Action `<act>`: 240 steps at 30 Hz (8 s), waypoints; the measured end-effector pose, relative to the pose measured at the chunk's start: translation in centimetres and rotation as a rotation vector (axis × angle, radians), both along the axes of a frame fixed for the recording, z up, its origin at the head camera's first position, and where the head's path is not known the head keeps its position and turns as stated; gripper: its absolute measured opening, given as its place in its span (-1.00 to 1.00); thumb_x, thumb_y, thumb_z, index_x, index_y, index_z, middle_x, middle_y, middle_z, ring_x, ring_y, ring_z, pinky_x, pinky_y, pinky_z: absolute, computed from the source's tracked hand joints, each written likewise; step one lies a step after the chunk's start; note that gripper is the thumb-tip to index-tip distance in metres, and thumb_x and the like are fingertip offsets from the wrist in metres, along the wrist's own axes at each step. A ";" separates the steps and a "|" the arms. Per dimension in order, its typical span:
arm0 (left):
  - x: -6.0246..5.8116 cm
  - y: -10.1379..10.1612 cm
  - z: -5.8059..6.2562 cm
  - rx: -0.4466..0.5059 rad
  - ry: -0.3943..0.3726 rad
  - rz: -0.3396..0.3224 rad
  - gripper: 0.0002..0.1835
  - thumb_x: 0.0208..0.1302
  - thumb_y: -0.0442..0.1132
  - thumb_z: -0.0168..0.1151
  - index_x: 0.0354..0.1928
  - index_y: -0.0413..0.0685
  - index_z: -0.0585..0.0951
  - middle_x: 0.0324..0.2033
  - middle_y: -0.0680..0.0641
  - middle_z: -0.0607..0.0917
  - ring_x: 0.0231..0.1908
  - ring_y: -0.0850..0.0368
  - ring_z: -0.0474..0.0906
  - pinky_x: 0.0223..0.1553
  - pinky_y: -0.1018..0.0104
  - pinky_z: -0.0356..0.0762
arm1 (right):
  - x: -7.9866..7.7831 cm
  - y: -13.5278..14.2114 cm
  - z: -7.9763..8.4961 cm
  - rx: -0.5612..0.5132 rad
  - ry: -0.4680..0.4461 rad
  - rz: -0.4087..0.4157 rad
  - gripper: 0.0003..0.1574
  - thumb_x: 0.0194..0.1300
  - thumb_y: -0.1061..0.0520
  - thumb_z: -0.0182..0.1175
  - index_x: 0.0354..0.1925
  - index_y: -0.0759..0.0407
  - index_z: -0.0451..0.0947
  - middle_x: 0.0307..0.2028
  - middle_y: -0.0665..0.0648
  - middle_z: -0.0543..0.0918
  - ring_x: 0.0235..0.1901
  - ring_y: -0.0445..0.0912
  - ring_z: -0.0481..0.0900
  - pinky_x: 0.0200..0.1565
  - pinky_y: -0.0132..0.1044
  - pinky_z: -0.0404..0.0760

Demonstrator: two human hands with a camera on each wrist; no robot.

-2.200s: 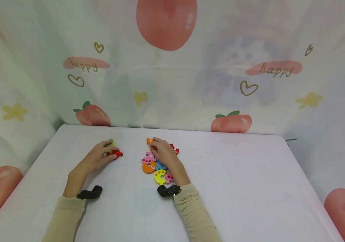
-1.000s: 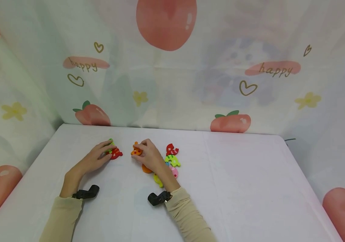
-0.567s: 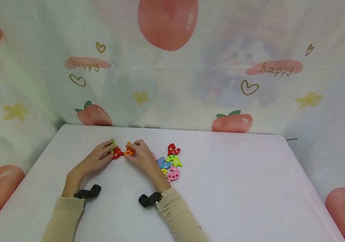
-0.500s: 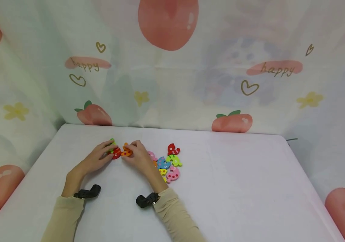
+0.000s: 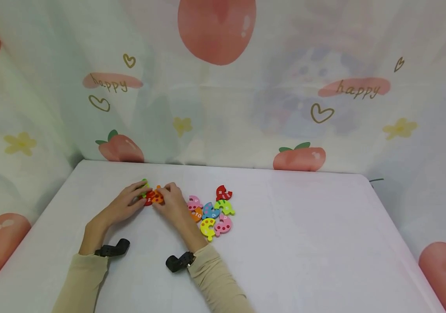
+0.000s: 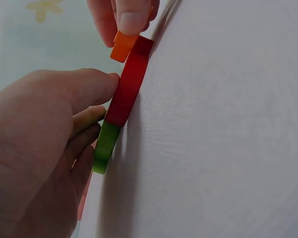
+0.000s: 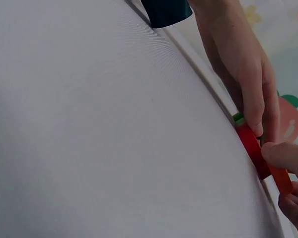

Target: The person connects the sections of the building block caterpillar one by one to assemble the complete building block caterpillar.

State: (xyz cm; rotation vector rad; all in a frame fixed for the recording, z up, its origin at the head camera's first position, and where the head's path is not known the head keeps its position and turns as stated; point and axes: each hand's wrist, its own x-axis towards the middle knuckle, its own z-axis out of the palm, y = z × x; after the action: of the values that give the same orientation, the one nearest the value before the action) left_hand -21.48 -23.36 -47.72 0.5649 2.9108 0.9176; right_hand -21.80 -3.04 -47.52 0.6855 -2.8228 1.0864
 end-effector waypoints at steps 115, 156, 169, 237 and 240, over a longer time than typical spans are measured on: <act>0.1 2.1 -1.4 -0.074 -0.024 0.133 -0.04 0.29 0.30 0.07 0.53 -0.06 0.00 0.56 -0.12 -0.12 0.55 -0.14 -0.27 0.48 -0.21 -0.12 | 0.9 8.1 1.0 0.242 -0.010 -0.202 -0.38 0.25 -0.16 0.28 0.15 0.14 0.53 0.01 0.15 0.61 -0.05 0.00 0.47 -0.03 -0.23 0.61; 0.5 2.1 -0.9 -0.076 -0.025 0.122 -0.06 0.29 0.27 0.09 0.52 -0.09 0.03 0.55 -0.15 -0.09 0.54 -0.17 -0.24 0.47 -0.24 -0.09 | 1.3 7.8 1.1 0.117 -0.110 -0.182 -0.48 0.25 -0.02 0.31 0.14 0.13 0.56 0.18 0.16 0.55 0.13 0.06 0.44 0.09 -0.16 0.62; 0.3 1.7 -1.3 -0.107 -0.014 0.114 -0.04 0.29 0.32 0.06 0.53 -0.07 0.01 0.55 -0.15 -0.10 0.55 -0.16 -0.25 0.46 -0.25 -0.09 | -0.6 3.0 2.2 0.002 0.076 0.145 -0.52 0.28 0.07 0.28 0.13 0.21 0.57 0.13 0.16 0.64 0.13 0.01 0.57 0.22 -0.15 0.53; 0.4 3.5 -0.3 -0.234 0.087 -0.005 -0.35 0.42 0.06 0.04 0.47 0.03 0.23 0.51 -0.04 0.15 0.53 -0.17 -0.11 0.51 -0.10 -0.08 | 0.2 20.9 5.8 0.125 0.004 0.090 -0.38 0.31 0.20 0.21 0.31 0.27 0.35 0.21 0.25 0.55 0.16 0.15 0.55 0.13 0.06 0.58; 0.4 3.5 -0.3 -0.215 0.072 -0.024 -0.36 0.44 0.05 0.01 0.48 0.06 0.20 0.51 0.03 0.14 0.54 -0.15 -0.13 0.51 -0.16 -0.16 | 0.2 21.0 5.5 0.153 -0.018 0.102 -0.38 0.31 0.19 0.21 0.30 0.27 0.37 0.22 0.24 0.55 0.15 0.14 0.55 0.15 0.07 0.57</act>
State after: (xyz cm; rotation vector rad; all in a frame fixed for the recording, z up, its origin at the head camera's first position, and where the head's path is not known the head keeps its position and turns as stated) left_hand -21.05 -19.84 -48.06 0.6268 3.0062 0.5829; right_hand -21.55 17.92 -42.04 0.8448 -2.9387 0.9000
